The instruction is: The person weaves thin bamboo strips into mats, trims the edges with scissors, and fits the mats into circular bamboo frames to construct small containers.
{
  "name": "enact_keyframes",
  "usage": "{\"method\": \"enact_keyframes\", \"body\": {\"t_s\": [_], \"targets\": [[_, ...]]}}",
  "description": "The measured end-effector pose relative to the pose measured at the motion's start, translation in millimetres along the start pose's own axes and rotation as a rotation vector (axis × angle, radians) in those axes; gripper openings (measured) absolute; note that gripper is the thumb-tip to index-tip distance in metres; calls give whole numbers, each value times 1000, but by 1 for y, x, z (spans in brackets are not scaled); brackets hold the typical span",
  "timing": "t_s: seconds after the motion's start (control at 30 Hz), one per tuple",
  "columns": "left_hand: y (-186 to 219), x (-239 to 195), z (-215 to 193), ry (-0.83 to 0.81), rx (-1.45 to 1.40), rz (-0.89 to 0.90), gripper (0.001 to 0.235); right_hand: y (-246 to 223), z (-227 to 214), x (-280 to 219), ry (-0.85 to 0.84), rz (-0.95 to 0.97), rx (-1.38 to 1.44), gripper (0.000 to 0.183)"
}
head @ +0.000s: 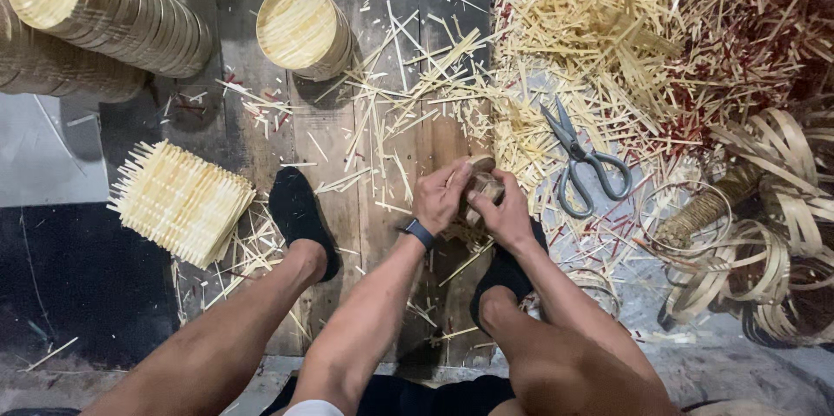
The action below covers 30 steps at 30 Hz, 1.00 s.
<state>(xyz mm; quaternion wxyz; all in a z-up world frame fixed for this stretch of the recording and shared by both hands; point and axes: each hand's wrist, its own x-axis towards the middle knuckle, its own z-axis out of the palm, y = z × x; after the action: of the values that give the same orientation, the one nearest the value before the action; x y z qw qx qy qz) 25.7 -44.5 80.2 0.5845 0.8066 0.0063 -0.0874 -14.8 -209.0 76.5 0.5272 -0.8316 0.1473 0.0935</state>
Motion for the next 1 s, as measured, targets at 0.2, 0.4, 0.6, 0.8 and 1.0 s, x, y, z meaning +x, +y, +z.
{"method": "enact_keyframes", "body": {"t_s": [0.2, 0.4, 0.6, 0.8, 1.0], "targets": [[-77, 30, -9, 115, 100, -577, 62, 12, -24, -2, -9, -7, 336, 49], [-99, 38, -50, 217, 4, -326, 59, 39, -44, -21, 76, 269, 933, 27], [-48, 8, -14, 121, 607, 197, 60, 52, -25, -42, 75, 224, 795, 31], [-44, -3, 13, 3, 701, 293, 34, 45, -24, -43, 58, 165, 543, 43], [-55, 39, -80, 55, 667, 716, 41, 50, -25, -42, 44, 147, 496, 47]]}}
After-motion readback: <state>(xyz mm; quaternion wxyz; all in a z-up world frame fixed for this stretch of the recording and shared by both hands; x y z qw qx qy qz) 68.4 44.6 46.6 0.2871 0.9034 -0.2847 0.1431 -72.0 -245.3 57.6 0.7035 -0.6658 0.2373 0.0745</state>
